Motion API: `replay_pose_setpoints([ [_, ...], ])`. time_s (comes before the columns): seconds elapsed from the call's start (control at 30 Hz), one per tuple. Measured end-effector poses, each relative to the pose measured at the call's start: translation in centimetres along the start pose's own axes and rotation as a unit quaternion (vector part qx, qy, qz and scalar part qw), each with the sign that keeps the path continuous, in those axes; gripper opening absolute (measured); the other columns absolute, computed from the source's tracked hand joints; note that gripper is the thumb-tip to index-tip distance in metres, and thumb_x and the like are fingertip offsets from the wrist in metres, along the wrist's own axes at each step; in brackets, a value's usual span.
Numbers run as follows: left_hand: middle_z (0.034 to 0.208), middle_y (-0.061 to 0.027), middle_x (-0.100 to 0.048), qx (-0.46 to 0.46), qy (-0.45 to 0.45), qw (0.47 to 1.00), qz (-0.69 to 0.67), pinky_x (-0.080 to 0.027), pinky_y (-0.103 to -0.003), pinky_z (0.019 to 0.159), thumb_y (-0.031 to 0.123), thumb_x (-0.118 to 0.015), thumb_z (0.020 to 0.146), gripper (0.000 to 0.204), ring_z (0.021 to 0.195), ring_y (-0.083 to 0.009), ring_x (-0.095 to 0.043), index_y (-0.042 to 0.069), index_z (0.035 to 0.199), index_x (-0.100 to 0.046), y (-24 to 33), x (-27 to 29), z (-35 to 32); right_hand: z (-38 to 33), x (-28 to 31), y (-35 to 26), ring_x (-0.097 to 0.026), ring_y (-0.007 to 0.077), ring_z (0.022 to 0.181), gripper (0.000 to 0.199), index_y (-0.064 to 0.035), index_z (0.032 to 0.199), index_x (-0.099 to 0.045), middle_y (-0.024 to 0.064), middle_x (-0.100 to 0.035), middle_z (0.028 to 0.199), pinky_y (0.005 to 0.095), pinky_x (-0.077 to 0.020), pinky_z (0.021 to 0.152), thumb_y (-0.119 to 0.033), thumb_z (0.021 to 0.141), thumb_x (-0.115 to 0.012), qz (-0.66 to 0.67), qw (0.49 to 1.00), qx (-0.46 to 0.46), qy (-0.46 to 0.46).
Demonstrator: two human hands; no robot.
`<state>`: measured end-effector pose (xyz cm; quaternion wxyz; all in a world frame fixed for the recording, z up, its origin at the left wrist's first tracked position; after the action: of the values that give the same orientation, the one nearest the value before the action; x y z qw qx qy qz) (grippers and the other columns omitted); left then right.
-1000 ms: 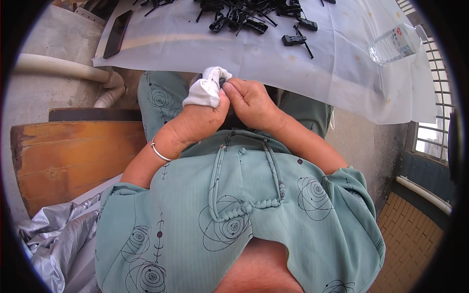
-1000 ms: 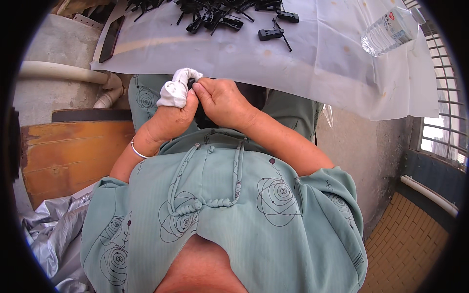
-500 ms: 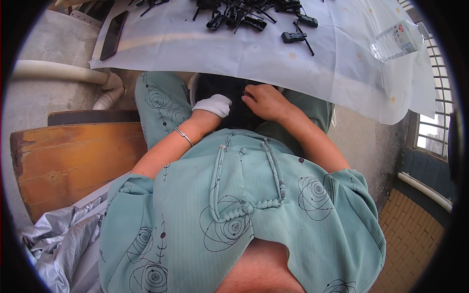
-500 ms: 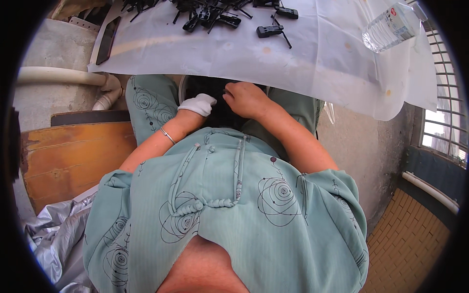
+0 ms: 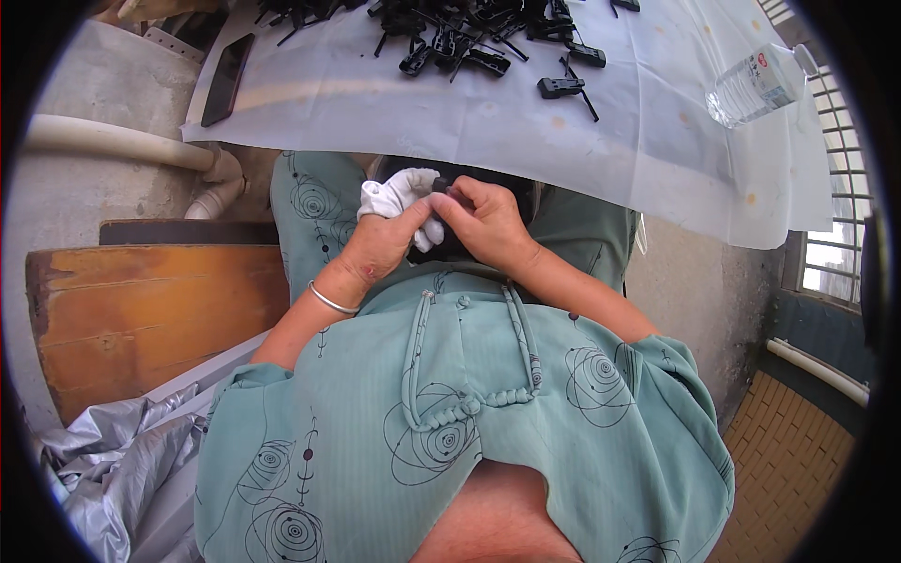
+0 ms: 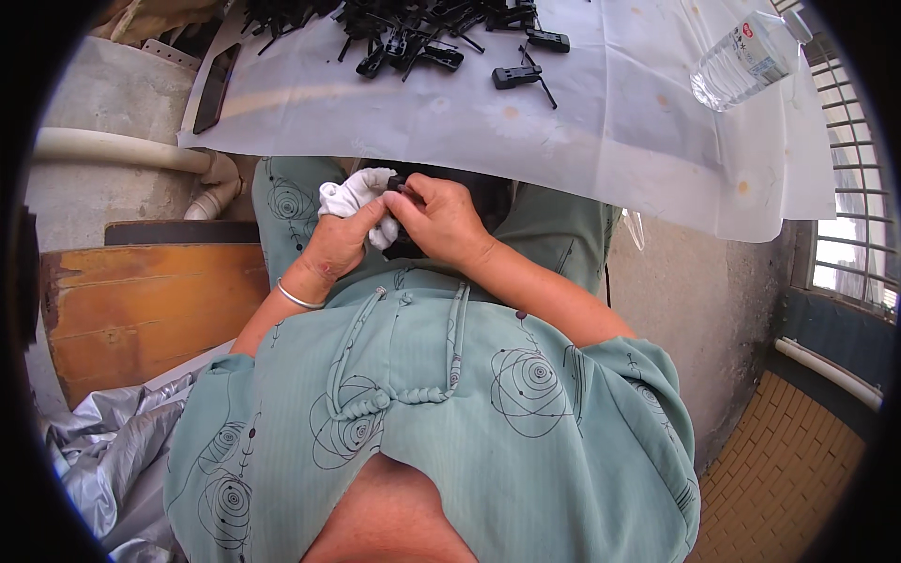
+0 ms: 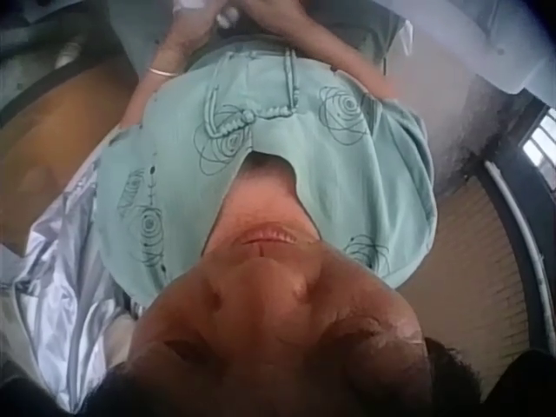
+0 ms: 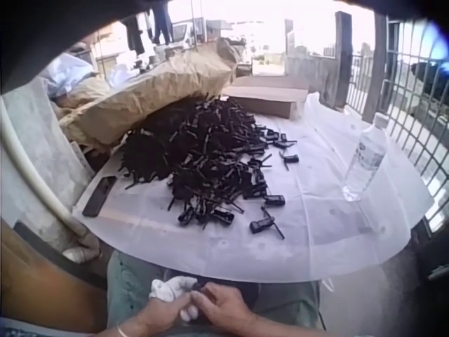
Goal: The person is using a white cloth to wipe or clean small black plastic components at a workbench.
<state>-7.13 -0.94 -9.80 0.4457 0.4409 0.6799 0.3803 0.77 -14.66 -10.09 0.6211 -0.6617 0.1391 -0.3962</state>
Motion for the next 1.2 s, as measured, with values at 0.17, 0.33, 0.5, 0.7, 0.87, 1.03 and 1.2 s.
replay_pose_setpoints([
  [0.17,0.084,-0.0045,-0.056,-0.037,0.021,0.995,0.094,-0.045,-0.021,0.049,0.003,-0.054,0.084,0.031,0.058,-0.0074,-0.053,-0.003,0.113,-0.046,1.3,-1.0,-0.8,0.9,0.8,0.1,-0.040,0.0073,0.059,0.029,-0.0001,0.075,-0.055,0.0005,-0.047,0.061,0.0244,-0.0384,0.054,-0.025,0.089,-0.054,0.121,0.983,-0.113,-0.080],
  [0.33,0.084,-0.0032,-0.056,-0.052,0.080,0.985,0.143,-0.044,-0.021,0.051,0.005,-0.056,0.082,0.029,0.058,-0.0059,-0.050,-0.002,0.110,-0.050,1.1,-1.0,-0.4,0.7,1.9,0.0,-0.043,0.0109,0.063,0.030,-0.0003,0.077,-0.054,0.0033,-0.050,0.066,0.0264,-0.0402,0.060,-0.026,0.092,-0.047,0.091,0.990,-0.026,-0.107],
  [0.5,0.085,-0.0033,-0.055,-0.036,0.092,0.974,0.205,-0.044,-0.021,0.054,0.004,-0.056,0.081,0.029,0.064,-0.0052,-0.049,-0.002,0.109,-0.052,1.7,-1.6,-0.9,0.9,1.3,0.1,-0.044,0.0125,0.062,0.030,-0.0007,0.076,-0.054,0.0049,-0.050,0.066,0.0271,-0.0407,0.060,-0.023,0.093,-0.045,0.070,0.986,-0.029,-0.146],
  [0.7,0.090,-0.0063,-0.056,-0.235,0.095,0.862,0.439,-0.046,-0.025,0.070,0.006,-0.057,0.080,0.034,0.079,-0.0120,-0.052,-0.005,0.111,-0.051,0.9,-1.6,-0.5,0.4,-0.3,1.3,-0.041,0.0074,0.062,0.030,0.0002,0.074,-0.053,-0.0011,-0.048,0.065,0.0244,-0.0382,0.056,-0.021,0.093,-0.046,0.174,0.975,-0.088,-0.103],
  [0.87,0.096,-0.0075,-0.057,-0.135,0.096,0.932,0.322,-0.045,-0.026,0.076,0.007,-0.057,0.081,0.033,0.085,-0.0157,-0.055,-0.002,0.112,-0.050,-0.2,-1.1,-0.4,0.8,-0.2,2.0,-0.042,0.0077,0.064,0.026,0.0012,0.080,-0.057,0.0003,-0.052,0.069,0.0250,-0.0393,0.057,-0.021,0.091,-0.049,0.196,0.966,-0.105,-0.130],
  [1.03,0.092,-0.0054,-0.056,0.008,0.013,0.998,-0.062,-0.043,-0.024,0.061,0.008,-0.056,0.085,0.033,0.074,-0.0107,-0.051,0.004,0.116,-0.044,-0.1,0.8,0.6,0.8,1.6,1.7,-0.053,0.0156,0.066,0.021,0.0006,0.088,-0.060,0.0091,-0.058,0.072,0.0285,-0.0442,0.063,-0.020,0.085,-0.056,0.000,0.993,-0.038,-0.110],
  [1.2,0.085,-0.0038,-0.055,0.003,0.047,0.998,-0.045,-0.040,-0.021,0.051,0.010,-0.049,0.088,0.030,0.062,-0.0078,-0.048,0.004,0.117,-0.044,-0.6,0.5,0.7,0.7,2.0,2.4,-0.048,0.0121,0.060,0.015,0.0004,0.086,-0.060,0.0062,-0.055,0.066,0.0274,-0.0418,0.056,-0.014,0.082,-0.061,0.009,0.990,0.087,-0.113],
])
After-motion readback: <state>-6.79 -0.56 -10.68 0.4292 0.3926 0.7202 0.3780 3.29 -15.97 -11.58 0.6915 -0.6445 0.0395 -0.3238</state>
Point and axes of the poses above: each hand's wrist, its own z-axis towards the middle knuckle, its own x-axis out of the back of the hand, y = z × x, the point moved 1 cm from there along z, towards the middle knuckle
